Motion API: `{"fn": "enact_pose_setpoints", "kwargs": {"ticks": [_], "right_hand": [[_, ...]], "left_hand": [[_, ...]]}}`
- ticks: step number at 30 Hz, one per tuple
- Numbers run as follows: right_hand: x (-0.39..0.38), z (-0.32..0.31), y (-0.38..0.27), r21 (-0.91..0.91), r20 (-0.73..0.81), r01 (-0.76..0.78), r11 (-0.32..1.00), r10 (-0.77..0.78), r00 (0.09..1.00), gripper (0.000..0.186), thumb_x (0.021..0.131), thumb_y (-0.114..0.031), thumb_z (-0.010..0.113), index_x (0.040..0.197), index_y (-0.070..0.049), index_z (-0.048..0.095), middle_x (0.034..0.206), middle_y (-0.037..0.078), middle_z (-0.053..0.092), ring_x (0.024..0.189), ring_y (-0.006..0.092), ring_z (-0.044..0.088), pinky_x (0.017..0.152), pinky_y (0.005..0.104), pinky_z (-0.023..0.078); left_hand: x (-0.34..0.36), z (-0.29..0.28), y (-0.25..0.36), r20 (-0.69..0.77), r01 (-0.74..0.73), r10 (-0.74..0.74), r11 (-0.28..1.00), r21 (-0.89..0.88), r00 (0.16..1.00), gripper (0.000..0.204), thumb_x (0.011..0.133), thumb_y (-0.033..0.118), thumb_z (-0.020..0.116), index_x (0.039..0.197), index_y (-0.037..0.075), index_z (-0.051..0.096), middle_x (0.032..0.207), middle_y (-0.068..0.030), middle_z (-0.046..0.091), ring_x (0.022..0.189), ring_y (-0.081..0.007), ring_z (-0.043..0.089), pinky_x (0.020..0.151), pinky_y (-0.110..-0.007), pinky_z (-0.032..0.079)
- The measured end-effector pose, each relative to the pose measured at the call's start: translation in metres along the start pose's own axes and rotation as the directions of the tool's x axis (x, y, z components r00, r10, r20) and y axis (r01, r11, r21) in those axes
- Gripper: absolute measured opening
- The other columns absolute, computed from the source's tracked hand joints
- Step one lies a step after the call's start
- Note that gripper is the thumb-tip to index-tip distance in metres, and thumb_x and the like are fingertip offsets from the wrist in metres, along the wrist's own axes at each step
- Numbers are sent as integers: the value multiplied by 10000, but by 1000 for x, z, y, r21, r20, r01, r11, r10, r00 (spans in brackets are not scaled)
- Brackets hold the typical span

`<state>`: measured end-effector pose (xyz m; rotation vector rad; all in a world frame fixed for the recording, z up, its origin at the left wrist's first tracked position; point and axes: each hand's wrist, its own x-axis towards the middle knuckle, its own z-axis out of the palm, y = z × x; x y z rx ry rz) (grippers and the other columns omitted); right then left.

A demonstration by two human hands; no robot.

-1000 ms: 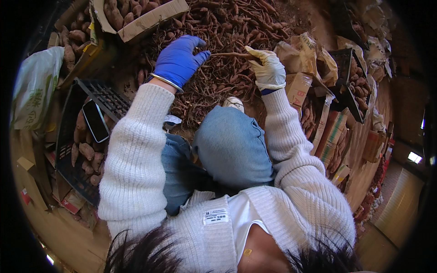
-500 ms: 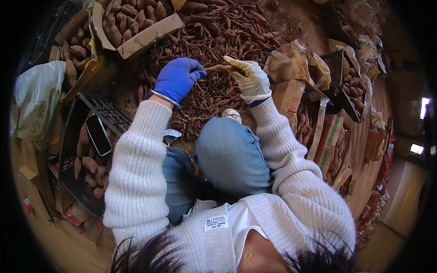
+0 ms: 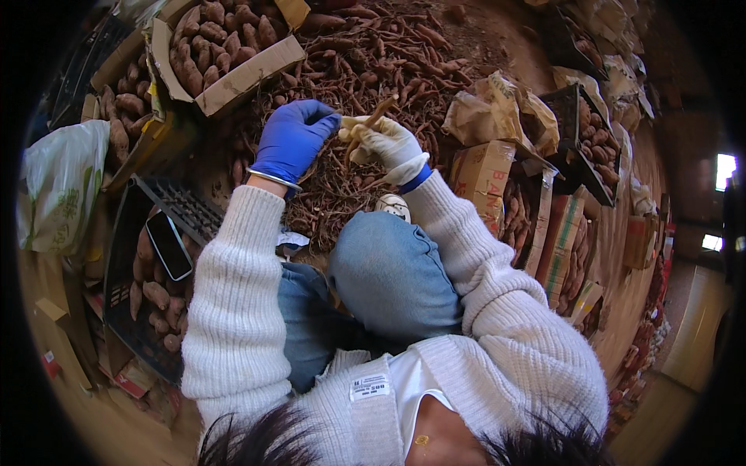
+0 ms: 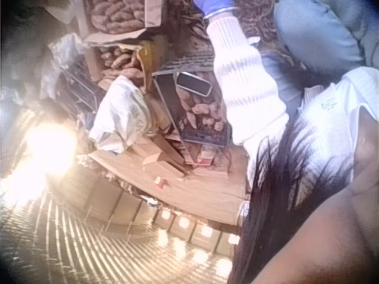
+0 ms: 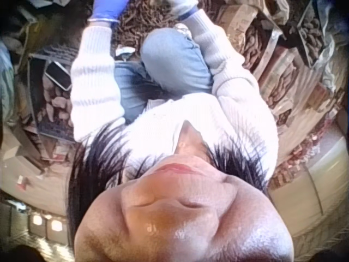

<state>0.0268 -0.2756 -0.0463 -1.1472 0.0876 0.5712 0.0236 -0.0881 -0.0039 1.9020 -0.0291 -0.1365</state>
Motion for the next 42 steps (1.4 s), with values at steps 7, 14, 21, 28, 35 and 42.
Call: {"fn": "enact_pose_setpoints", "kwargs": {"ticks": [7,14,21,28,35,42], "right_hand": [[7,-8,-9,338,132,-16,941,-31,991,280,897,-117,570,1168,-50,583,934,-19,654,548,-4,506,420,111,382],[4,4,-17,318,-127,63,946,-24,992,250,872,-162,618,1110,-88,634,821,-17,613,509,40,465,447,157,409],[1,4,-13,130,-153,235,963,-215,965,262,873,-139,616,1112,-32,615,847,48,639,564,95,546,492,204,452],[4,-2,-13,381,-128,60,923,-12,992,230,865,-171,632,1039,-22,623,756,39,610,567,105,539,516,231,481],[0,-13,6,648,120,-209,732,173,978,268,885,-187,593,1080,-3,594,701,13,597,543,82,533,489,205,465],[-3,-53,-30,730,-152,-54,682,239,959,210,742,-5,714,869,-44,552,661,15,563,494,88,556,433,155,523]], "left_hand": [[1,16,-4,138,95,-96,995,10,986,212,810,184,671,920,2,659,737,-73,641,635,-118,561,627,-261,468],[-4,15,5,182,218,-195,969,-117,964,151,860,132,633,931,1,651,731,-14,631,616,-65,544,590,-196,461],[1,16,-8,80,178,-171,980,-93,982,171,861,161,636,905,-4,637,714,-2,608,611,-55,518,574,-192,442],[-4,13,8,155,111,-101,992,-56,983,155,887,179,606,886,25,624,690,14,570,604,-44,481,560,-186,400],[-7,17,10,284,67,-9,978,-196,959,128,879,139,610,924,23,643,749,8,615,654,-53,526,613,-190,436],[-6,8,7,206,110,-72,977,-183,976,128,851,112,642,941,22,654,771,2,629,654,-54,540,614,-185,449]]}}
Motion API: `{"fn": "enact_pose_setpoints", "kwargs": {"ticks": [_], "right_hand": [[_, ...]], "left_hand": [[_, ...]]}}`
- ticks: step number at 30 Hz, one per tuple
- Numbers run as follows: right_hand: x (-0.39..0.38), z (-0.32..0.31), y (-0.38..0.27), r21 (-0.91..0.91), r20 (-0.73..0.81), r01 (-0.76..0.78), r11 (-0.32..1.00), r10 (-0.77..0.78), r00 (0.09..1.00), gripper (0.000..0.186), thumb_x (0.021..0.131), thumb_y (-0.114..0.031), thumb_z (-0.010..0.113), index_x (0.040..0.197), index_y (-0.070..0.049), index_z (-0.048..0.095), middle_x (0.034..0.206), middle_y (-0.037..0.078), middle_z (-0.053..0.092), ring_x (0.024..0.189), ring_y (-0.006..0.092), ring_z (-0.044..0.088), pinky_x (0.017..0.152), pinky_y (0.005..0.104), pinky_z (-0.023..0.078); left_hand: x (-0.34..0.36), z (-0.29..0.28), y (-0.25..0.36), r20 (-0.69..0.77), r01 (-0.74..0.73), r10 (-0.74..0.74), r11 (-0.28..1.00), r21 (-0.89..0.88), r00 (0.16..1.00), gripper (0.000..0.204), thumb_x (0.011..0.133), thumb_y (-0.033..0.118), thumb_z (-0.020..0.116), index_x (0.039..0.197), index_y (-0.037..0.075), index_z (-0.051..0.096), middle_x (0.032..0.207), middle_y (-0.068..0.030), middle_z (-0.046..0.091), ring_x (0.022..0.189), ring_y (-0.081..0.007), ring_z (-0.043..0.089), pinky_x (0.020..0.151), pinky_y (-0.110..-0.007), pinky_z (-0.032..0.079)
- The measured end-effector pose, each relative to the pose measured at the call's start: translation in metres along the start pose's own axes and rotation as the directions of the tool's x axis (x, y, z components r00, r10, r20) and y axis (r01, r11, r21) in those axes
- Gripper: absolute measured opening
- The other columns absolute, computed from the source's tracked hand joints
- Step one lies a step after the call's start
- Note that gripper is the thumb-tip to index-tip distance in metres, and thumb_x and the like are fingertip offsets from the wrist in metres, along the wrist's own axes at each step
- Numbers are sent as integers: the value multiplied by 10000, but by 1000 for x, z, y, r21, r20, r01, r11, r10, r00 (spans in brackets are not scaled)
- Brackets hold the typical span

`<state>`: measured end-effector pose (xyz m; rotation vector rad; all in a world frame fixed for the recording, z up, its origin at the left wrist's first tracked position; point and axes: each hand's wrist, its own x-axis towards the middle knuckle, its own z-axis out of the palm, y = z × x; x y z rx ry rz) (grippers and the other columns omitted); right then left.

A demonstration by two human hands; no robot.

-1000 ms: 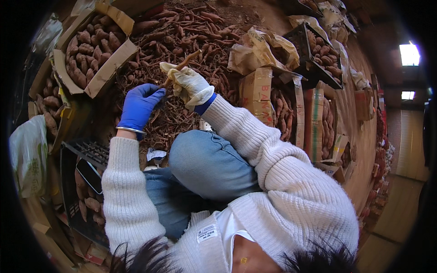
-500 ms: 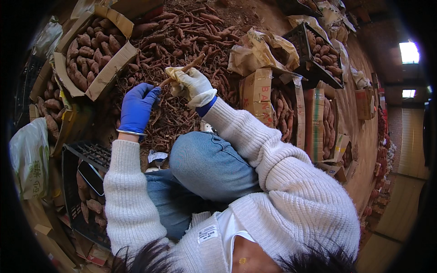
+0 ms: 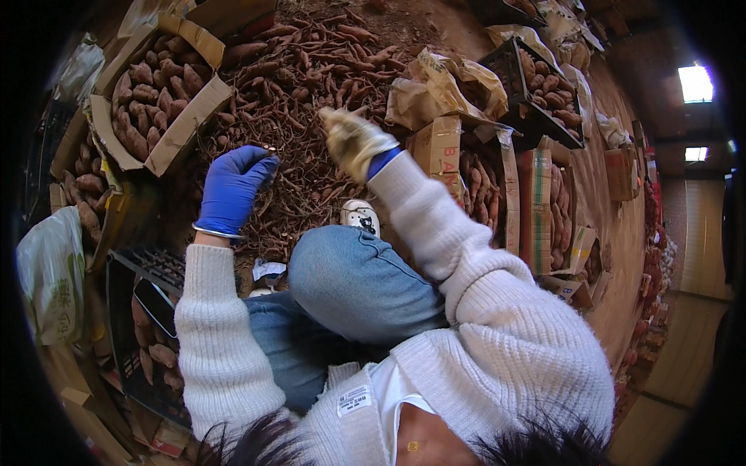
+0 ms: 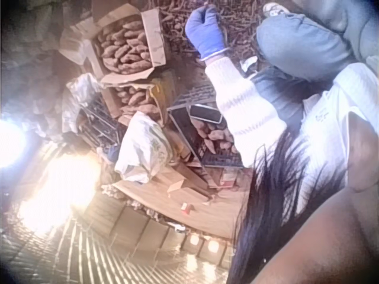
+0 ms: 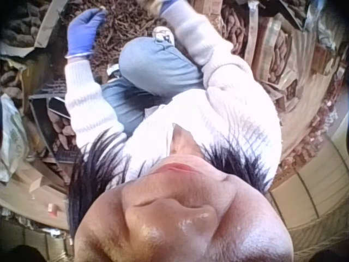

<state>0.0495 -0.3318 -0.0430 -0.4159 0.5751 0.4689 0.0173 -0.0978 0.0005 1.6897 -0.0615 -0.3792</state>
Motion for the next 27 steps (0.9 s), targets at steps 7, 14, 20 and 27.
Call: {"fn": "enact_pose_setpoints", "kwargs": {"ticks": [7,14,20,27], "right_hand": [[7,-79,-200,163,-290,625,763,-569,770,133,876,-117,597,903,13,607,750,92,648,501,140,590,490,220,537],[46,-123,-115,-69,-270,298,952,-305,913,248,911,-58,521,1148,-5,573,978,70,652,579,95,589,499,202,516],[91,-183,-51,-576,-495,-146,805,-201,845,267,884,-87,576,1146,-44,598,985,52,648,564,94,552,517,226,499],[111,-175,4,-871,-400,-481,-98,-423,813,330,935,-189,458,1248,-126,540,1317,145,475,1207,285,463,956,355,409]], "left_hand": [[5,2,-5,-73,-33,38,996,79,997,117,854,116,643,924,23,654,761,-2,620,662,-58,537,617,-183,442],[7,-11,-20,-105,-3,51,910,414,993,200,832,170,646,926,-6,629,776,-102,643,665,-181,575,670,-287,471],[8,-15,-31,-128,107,-25,718,687,992,244,818,253,640,960,54,639,885,-150,637,783,-300,615,712,-361,485],[-9,-16,-25,-163,127,30,497,859,986,410,817,307,629,1132,50,571,1174,-159,531,1021,-316,562,859,-404,468]]}}
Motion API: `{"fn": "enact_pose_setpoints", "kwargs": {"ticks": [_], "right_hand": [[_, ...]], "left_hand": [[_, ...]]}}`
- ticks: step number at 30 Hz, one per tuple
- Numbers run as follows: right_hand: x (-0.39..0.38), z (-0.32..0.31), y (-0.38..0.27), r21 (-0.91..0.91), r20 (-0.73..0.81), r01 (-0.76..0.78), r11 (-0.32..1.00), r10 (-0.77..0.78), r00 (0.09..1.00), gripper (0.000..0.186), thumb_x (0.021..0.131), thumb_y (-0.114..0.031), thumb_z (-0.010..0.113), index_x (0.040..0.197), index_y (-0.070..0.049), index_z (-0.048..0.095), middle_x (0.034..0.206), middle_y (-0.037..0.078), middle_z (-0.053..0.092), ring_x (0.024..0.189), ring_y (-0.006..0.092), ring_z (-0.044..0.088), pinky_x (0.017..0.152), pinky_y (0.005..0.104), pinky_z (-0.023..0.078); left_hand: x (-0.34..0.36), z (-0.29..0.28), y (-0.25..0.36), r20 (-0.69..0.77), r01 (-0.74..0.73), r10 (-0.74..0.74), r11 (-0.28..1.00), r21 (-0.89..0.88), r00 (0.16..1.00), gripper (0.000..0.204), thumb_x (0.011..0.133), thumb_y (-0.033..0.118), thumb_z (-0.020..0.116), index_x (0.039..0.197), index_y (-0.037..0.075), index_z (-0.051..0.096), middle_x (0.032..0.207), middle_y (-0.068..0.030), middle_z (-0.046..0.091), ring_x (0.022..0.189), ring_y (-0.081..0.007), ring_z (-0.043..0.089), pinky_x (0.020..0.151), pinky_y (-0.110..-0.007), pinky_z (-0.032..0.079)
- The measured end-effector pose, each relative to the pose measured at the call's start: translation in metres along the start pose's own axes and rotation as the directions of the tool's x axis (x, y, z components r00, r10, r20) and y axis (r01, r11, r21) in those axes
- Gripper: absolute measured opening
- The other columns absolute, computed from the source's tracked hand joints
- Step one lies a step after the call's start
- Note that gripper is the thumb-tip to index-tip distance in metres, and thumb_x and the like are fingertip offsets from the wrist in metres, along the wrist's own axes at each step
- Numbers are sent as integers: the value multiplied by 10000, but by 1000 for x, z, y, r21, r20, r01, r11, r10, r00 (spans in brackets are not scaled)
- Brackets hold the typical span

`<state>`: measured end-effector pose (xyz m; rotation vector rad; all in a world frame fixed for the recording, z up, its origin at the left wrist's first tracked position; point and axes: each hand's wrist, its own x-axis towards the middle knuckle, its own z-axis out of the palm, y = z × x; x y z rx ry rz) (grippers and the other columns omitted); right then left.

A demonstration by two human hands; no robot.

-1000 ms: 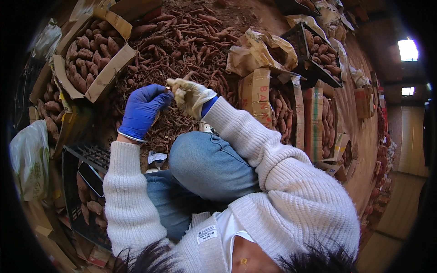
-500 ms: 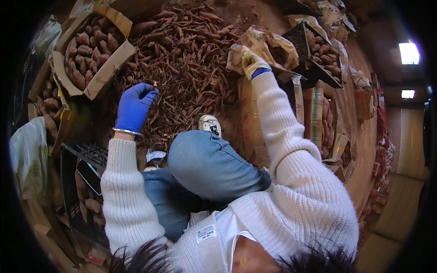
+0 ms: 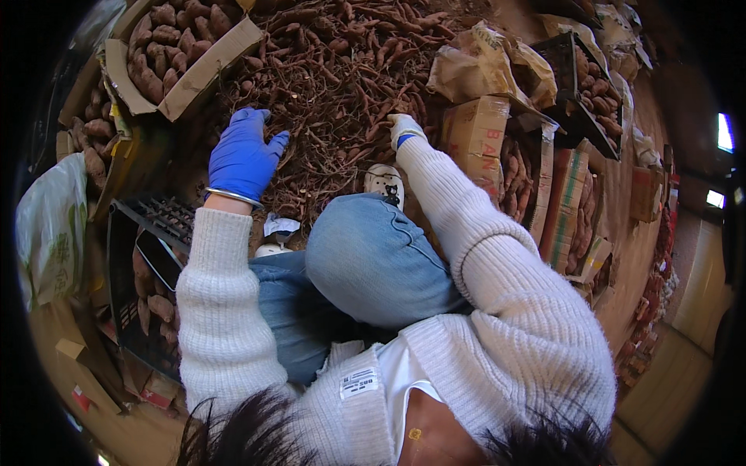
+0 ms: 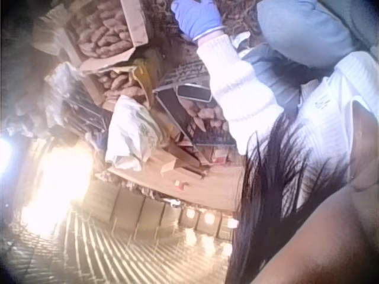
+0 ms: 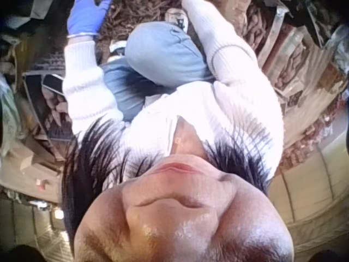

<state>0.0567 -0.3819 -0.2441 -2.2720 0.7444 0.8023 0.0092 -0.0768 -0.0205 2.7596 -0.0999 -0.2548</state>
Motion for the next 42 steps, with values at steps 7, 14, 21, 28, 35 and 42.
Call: {"fn": "enact_pose_setpoints", "kwargs": {"ticks": [7,14,21,28,35,42], "right_hand": [[43,28,36,-273,12,-83,959,89,996,390,864,-272,567,1222,-120,546,1236,149,539,1120,305,529,925,362,414],[23,20,43,-469,89,-31,883,82,993,423,803,-305,641,1174,-107,591,1146,161,596,1068,345,563,888,374,453],[8,-21,32,400,-5,147,905,-158,987,138,822,-135,673,885,-40,596,717,7,591,553,98,513,494,236,421],[-91,-54,-49,788,346,-48,614,-377,859,169,852,-168,653,952,-46,592,771,25,613,568,99,529,532,226,447],[-130,-55,-91,905,416,-177,386,-717,559,391,900,-144,566,1240,6,446,943,117,615,671,119,586,592,230,515],[-149,-50,-104,926,299,-1,379,-729,615,181,895,-97,568,1037,-4,504,916,135,628,748,160,635,641,243,569]], "left_hand": [[6,3,4,60,-9,14,996,-90,998,419,819,318,628,1124,37,573,1164,-160,535,1020,-316,564,852,-397,468],[6,7,4,-43,-85,81,992,-94,996,360,826,274,633,1089,33,582,1084,-152,566,858,-288,598,772,-337,484],[8,1,11,8,-27,29,982,-185,1000,360,823,290,636,1071,32,601,1050,-157,592,878,-297,606,783,-363,484],[15,3,14,56,4,12,958,-287,998,312,821,280,636,1007,29,636,993,-167,621,877,-313,614,791,-375,486],[14,7,20,189,41,49,895,-445,981,294,847,265,641,1019,27,645,927,-125,658,814,-202,610,762,-296,479],[10,4,26,224,50,87,839,-542,971,286,843,275,654,958,14,663,814,-104,658,720,-168,588,714,-288,479]]}}
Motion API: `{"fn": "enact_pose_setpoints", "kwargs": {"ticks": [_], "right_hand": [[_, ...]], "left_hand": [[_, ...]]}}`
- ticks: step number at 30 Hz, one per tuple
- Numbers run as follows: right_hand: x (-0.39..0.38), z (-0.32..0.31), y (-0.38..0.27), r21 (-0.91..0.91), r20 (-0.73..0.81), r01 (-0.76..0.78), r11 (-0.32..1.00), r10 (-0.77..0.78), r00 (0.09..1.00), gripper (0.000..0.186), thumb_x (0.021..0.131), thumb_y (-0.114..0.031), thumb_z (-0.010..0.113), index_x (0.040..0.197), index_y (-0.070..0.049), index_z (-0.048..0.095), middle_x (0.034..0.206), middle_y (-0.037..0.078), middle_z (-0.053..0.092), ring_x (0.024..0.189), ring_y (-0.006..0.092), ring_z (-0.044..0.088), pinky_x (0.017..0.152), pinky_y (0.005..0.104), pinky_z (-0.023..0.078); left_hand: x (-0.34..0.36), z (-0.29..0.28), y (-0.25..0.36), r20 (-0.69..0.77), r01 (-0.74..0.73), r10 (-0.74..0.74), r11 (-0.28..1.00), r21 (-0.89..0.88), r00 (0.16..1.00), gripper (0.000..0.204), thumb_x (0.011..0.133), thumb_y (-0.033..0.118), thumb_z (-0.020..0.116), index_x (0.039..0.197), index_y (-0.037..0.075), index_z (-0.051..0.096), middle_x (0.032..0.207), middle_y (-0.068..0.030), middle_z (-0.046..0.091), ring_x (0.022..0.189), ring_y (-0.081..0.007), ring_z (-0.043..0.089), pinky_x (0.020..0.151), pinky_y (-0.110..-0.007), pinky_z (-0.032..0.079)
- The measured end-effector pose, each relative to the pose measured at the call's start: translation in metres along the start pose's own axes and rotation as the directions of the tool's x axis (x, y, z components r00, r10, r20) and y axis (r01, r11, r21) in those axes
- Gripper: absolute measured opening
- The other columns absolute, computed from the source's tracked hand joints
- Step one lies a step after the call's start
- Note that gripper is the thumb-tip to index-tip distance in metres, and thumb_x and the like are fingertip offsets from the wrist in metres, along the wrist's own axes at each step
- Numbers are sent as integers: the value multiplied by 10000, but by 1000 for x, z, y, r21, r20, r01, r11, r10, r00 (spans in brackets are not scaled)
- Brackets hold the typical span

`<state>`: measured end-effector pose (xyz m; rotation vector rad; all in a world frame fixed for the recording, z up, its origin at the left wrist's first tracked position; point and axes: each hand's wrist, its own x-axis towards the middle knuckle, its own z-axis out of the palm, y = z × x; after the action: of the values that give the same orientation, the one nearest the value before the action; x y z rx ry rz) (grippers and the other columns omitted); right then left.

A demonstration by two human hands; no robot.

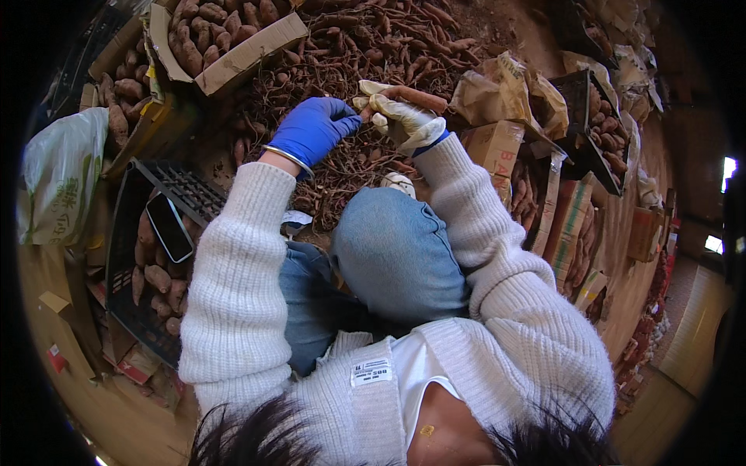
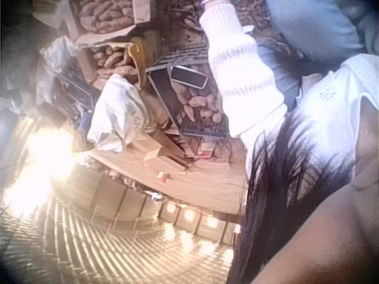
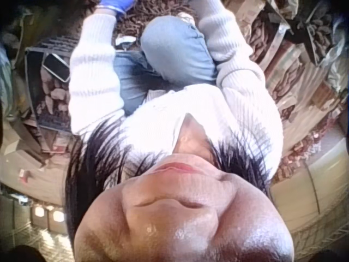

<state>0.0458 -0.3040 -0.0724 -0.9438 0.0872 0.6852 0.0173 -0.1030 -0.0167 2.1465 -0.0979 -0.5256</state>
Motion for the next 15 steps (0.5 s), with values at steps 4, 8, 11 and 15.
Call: {"fn": "enact_pose_setpoints", "kwargs": {"ticks": [4,8,11,15], "right_hand": [[3,0,10,43,-78,-13,999,16,997,170,886,-104,585,1015,-13,522,935,123,625,758,150,634,662,251,573],[-2,16,7,93,-97,-24,995,33,995,254,886,-149,594,1100,-18,550,940,99,632,745,129,615,633,210,534],[-8,20,2,188,-109,-9,982,30,994,355,888,-175,592,1206,-26,542,888,54,641,678,98,564,559,173,461],[-12,-31,-17,334,-441,-88,938,238,865,281,857,-137,628,1112,-21,602,793,27,616,465,18,473,373,125,410]], "left_hand": [[-1,-1,2,5,-3,4,999,-36,1000,267,844,258,654,933,7,665,782,-94,657,681,-138,574,677,-270,478],[-1,0,-2,-47,-20,20,1000,9,999,326,817,347,653,880,27,678,791,-147,651,679,-252,602,682,-340,480],[4,2,-8,-31,-87,85,995,-53,996,329,829,342,631,873,17,660,776,-168,632,682,-272,596,669,-347,469],[3,-1,-6,-57,-56,53,998,-39,997,315,842,325,623,875,13,643,751,-148,623,654,-251,570,651,-334,463]]}}
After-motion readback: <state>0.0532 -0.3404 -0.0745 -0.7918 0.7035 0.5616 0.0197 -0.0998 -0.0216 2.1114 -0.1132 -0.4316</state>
